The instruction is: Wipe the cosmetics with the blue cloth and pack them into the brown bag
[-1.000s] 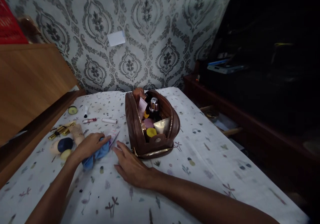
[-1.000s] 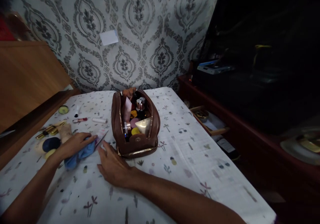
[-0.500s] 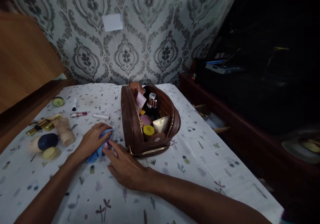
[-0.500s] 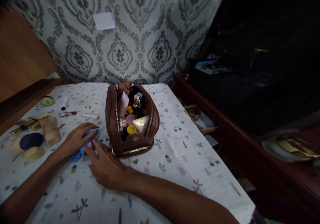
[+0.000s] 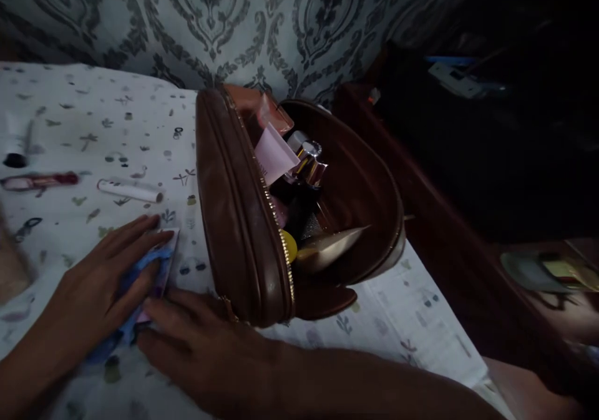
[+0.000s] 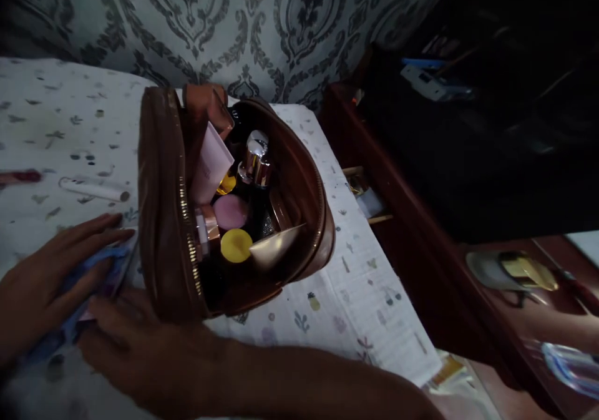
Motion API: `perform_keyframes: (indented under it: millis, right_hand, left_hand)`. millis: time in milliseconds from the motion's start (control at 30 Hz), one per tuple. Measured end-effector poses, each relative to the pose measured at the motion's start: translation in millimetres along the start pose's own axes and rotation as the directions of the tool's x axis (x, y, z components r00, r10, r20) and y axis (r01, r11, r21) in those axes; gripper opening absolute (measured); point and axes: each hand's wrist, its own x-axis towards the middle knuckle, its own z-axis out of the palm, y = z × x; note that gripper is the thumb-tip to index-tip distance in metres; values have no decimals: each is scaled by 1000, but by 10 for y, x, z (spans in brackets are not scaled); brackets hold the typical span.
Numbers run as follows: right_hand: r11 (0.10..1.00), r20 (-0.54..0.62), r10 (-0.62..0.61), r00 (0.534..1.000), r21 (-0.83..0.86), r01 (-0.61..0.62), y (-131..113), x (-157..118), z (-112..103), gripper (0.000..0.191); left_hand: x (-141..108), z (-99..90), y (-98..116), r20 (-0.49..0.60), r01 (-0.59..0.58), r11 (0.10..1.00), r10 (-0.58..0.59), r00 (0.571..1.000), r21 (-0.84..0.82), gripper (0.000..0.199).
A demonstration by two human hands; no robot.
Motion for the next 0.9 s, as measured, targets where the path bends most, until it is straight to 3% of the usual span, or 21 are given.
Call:
perform_keyframes:
  millis: [200, 400, 567, 700, 900]
  right_hand:
    - [995, 4, 60, 998, -77, -59, -8, 2, 34, 34]
    - [999, 18, 13, 1000, 39, -14, 10, -28, -55, 34]
    - [997, -43, 60, 997, 43, -58, -9, -63, 203, 41]
    - [997, -144, -33, 989, -74, 22, 41, -53, 380, 43]
    - [988, -223, -132, 966, -109, 110, 51, -41, 324, 38]
  left_hand:
    - [28, -28, 103, -21, 54, 986, -58, 998, -161, 34]
    - [90, -46, 158, -81, 34, 981, -50, 995, -190, 24]
    - [112, -70, 217, -78, 101, 961, -125, 989, -256, 23]
    - [100, -42, 198, -130, 143, 956, -181, 975, -255, 20]
    - [70, -12, 210, -205, 133, 966, -180, 962, -221, 21]
